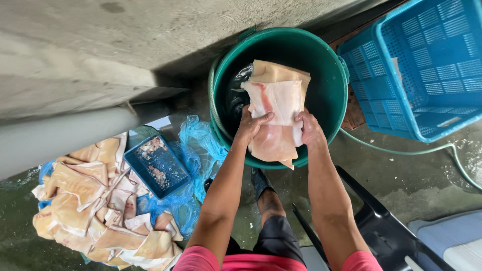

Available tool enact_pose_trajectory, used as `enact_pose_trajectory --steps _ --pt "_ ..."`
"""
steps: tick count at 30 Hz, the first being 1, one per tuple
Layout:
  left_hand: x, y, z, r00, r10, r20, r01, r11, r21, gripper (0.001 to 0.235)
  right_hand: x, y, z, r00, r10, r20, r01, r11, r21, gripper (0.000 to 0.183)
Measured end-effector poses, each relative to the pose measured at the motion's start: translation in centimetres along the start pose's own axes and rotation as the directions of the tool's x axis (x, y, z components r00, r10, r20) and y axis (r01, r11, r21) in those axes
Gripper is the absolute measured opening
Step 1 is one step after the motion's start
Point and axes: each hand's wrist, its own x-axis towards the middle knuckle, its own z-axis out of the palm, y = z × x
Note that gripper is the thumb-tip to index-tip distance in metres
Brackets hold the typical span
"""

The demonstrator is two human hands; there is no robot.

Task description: The person washes large, flat pieces of animal skin by hand in a green bucket filled with water. They repeatedly pick up the skins from a pile on a blue tarp, submerge them in the bucket, and rub them together to clean them before placing them into a blue plastic basket.

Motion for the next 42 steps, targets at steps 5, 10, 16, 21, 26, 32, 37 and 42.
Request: enact_pose_trajectory --steps 5,10,16,21,26,32,37,42 --pt "3.4 1.1 0.1 0.964 -0.253 -0.079 0.256 0.966 0.035 0.107 10.0 2.0 -3.5 0.996 0.011 -0.092 -0.021 0.994 -0.11 0.071" --pt "5.8 -2.2 -1.2 0.898 -0.42 -0.13 0.422 0.907 -0.014 0.102 16.3 4.5 -5.4 0.998 0.015 -0.066 -0.031 0.968 -0.25 0.069" --pt "8.0 -6.2 -2.3 0.801 -0.574 -0.168 0.582 0.813 -0.005 0.105 22.4 7.8 -7.1 0.987 0.069 -0.143 -0.109 0.951 -0.291 0.069" --pt "10.5 -8.9 -2.0 0.915 -0.349 -0.2 0.357 0.934 0.004 0.112 22.4 10.2 -7.4 0.977 -0.055 -0.206 -0.05 0.881 -0.471 0.075" --pt "9.5 -6.6 0.3 0.967 0.189 -0.173 -0.156 0.97 0.188 0.119 20.3 7.8 -4.4 0.945 -0.254 -0.208 0.078 0.79 -0.608 0.085" --pt "0.9 2.3 2.6 0.967 0.228 -0.118 -0.183 0.934 0.307 0.109 9.2 3.3 4.0 0.95 -0.296 -0.099 0.243 0.902 -0.356 0.08" --pt "-7.0 6.5 -0.8 0.858 0.492 -0.146 -0.478 0.87 0.122 0.101 0.3 5.7 11.2 0.889 -0.434 0.146 0.457 0.823 -0.337 0.074" --pt "-14.8 9.8 -10.4 0.838 0.422 -0.347 -0.431 0.901 0.053 0.094 -5.7 12.2 21.4 0.842 -0.359 0.403 0.515 0.757 -0.402 0.065"
